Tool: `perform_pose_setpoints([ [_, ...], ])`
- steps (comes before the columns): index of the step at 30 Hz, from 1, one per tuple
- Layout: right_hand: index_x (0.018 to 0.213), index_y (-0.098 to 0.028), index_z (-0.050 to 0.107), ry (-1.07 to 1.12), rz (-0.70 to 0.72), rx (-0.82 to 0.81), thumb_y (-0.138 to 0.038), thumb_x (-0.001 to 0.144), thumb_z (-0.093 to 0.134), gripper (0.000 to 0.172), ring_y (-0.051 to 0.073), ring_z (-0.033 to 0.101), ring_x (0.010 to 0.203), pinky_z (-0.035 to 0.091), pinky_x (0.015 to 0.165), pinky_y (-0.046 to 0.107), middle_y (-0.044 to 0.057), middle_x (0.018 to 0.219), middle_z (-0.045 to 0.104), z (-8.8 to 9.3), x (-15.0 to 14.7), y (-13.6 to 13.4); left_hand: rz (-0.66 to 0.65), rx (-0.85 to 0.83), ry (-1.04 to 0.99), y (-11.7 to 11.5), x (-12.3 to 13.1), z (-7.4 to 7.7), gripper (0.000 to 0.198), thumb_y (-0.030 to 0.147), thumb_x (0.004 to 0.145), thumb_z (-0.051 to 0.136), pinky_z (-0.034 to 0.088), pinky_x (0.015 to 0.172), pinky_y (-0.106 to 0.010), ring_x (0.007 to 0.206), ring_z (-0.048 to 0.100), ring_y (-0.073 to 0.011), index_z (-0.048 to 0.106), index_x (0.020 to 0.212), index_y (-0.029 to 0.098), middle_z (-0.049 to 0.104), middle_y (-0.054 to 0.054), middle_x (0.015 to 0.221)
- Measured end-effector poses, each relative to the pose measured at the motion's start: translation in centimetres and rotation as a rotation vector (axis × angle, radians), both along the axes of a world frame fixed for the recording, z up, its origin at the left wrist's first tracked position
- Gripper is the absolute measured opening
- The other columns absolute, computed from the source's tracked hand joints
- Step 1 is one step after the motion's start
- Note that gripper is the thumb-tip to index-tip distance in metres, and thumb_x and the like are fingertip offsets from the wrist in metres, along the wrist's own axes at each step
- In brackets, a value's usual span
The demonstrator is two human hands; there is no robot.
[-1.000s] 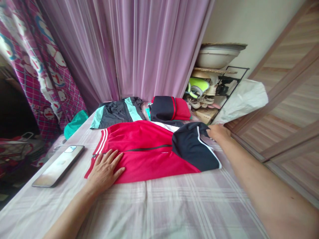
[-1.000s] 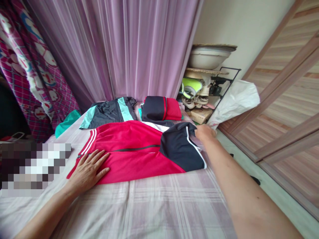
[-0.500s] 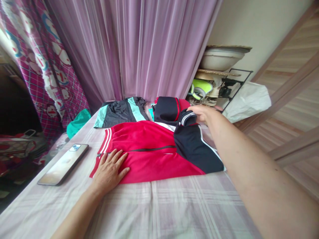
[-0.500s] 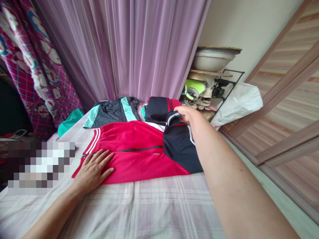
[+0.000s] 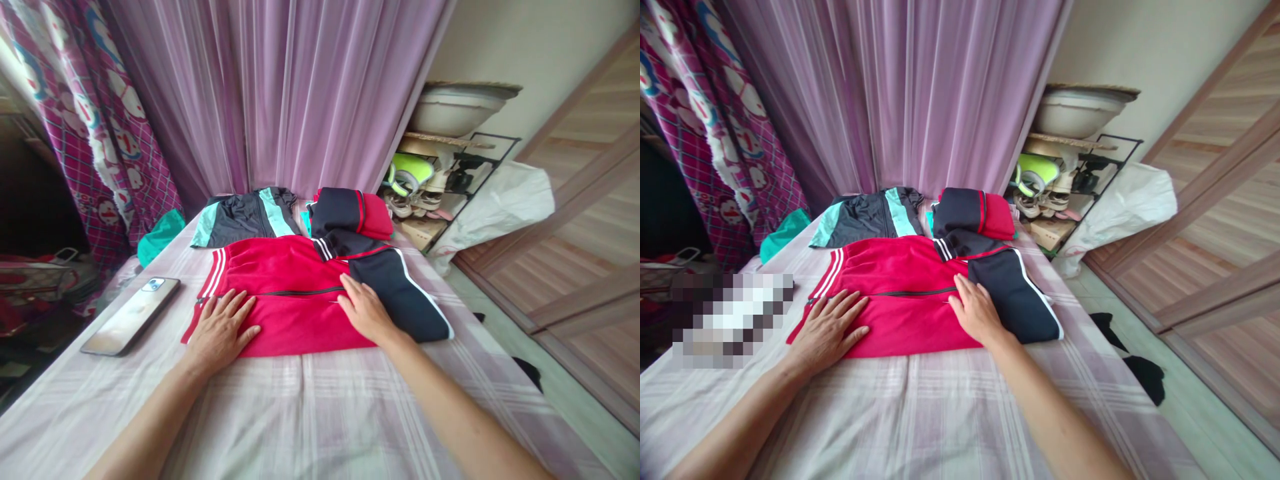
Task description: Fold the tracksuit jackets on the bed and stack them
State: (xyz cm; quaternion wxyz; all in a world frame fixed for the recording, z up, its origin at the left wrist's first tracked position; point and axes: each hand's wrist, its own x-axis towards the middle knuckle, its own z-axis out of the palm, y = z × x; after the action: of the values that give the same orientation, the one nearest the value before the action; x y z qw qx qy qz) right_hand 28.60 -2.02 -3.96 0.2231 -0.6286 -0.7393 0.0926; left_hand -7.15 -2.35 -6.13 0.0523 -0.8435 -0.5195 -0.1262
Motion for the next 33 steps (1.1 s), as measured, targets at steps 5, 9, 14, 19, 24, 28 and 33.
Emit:
perform_pose_setpoints([
  [5,0.153,-0.018,0.033,-0.34,-0.16,-0.175,-0.043,0.097,0.028,0.062,0.022,0.028,0.147,0.021,0.12,0.047,0.01,0.159,0.031,-3.2,3.5,-3.0,-0.011,-0.015,-0.065,0.6,-0.9,-0.5,0.063,0.061,0.093,0.038,0.027,0.117,-0.055,0.143,0.036,-0.0314,0.048,0.145,0.026,0.046,-0.009,0.152],
  [9,0.153,-0.019,0.035,-0.425,-0.253,-0.237,-0.043,0.098,0.023,0.061,0.021,0.025,0.148,0.021,0.12,0.046,0.007,0.16,0.03,-3.0,6.8,-2.4,0.021,-0.053,-0.207,1.9,-3.1,-1.2,0.063,0.055,0.098,0.025,0.034,0.116,-0.047,0.141,0.041,-0.0264,0.047,0.145,0.02,0.047,-0.01,0.151],
  [14,0.15,-0.023,0.04,-0.435,-0.347,-0.199,-0.043,0.098,0.024,0.059,0.023,0.03,0.146,0.025,0.117,0.049,0.007,0.159,0.033,-3.2,6.6,-2.5,0.136,-0.096,-0.315,2.0,-5.3,-1.2,0.064,0.051,0.098,0.019,0.036,0.116,-0.04,0.135,0.048,-0.0228,0.054,0.137,0.015,0.055,-0.011,0.144],
  [19,0.144,-0.022,0.049,-0.406,-0.379,-0.05,-0.042,0.098,0.024,0.056,0.026,0.04,0.14,0.028,0.114,0.055,0.012,0.154,0.042,-2.8,5.4,-4.1,0.363,-0.087,-0.338,0.1,-4.3,0.2,0.058,0.045,0.095,0.028,0.043,0.108,-0.038,0.126,0.056,-0.0255,0.056,0.133,0.011,0.061,-0.015,0.136],
  [24,0.143,-0.025,0.051,-0.368,-0.357,-0.081,-0.044,0.098,0.024,0.055,0.027,0.039,0.14,0.029,0.113,0.058,0.01,0.152,0.045,-3.2,4.9,-5.5,0.607,-0.032,-0.288,-2.2,-4.0,1.0,0.049,0.049,0.094,0.035,0.047,0.095,-0.042,0.108,0.064,-0.0306,0.069,0.11,0.017,0.071,-0.014,0.114],
  [28,0.141,-0.026,0.053,-0.366,-0.356,-0.132,-0.045,0.096,0.026,0.056,0.027,0.04,0.14,0.031,0.111,0.058,0.01,0.152,0.045,-4.1,5.2,-5.3,0.601,-0.041,-0.271,-2.9,-4.3,0.9,0.046,0.052,0.092,0.038,0.047,0.092,-0.038,0.106,0.064,-0.0284,0.071,0.097,0.02,0.073,-0.011,0.109],
  [33,0.138,-0.028,0.055,-0.342,-0.353,-0.085,-0.046,0.096,0.028,0.054,0.026,0.041,0.139,0.03,0.111,0.057,0.009,0.151,0.047,-4.4,5.3,-5.3,0.542,-0.089,-0.339,-2.8,-4.6,1.2,0.042,0.048,0.09,0.041,0.046,0.093,-0.034,0.108,0.064,-0.0257,0.072,0.094,0.02,0.073,-0.009,0.115],
])
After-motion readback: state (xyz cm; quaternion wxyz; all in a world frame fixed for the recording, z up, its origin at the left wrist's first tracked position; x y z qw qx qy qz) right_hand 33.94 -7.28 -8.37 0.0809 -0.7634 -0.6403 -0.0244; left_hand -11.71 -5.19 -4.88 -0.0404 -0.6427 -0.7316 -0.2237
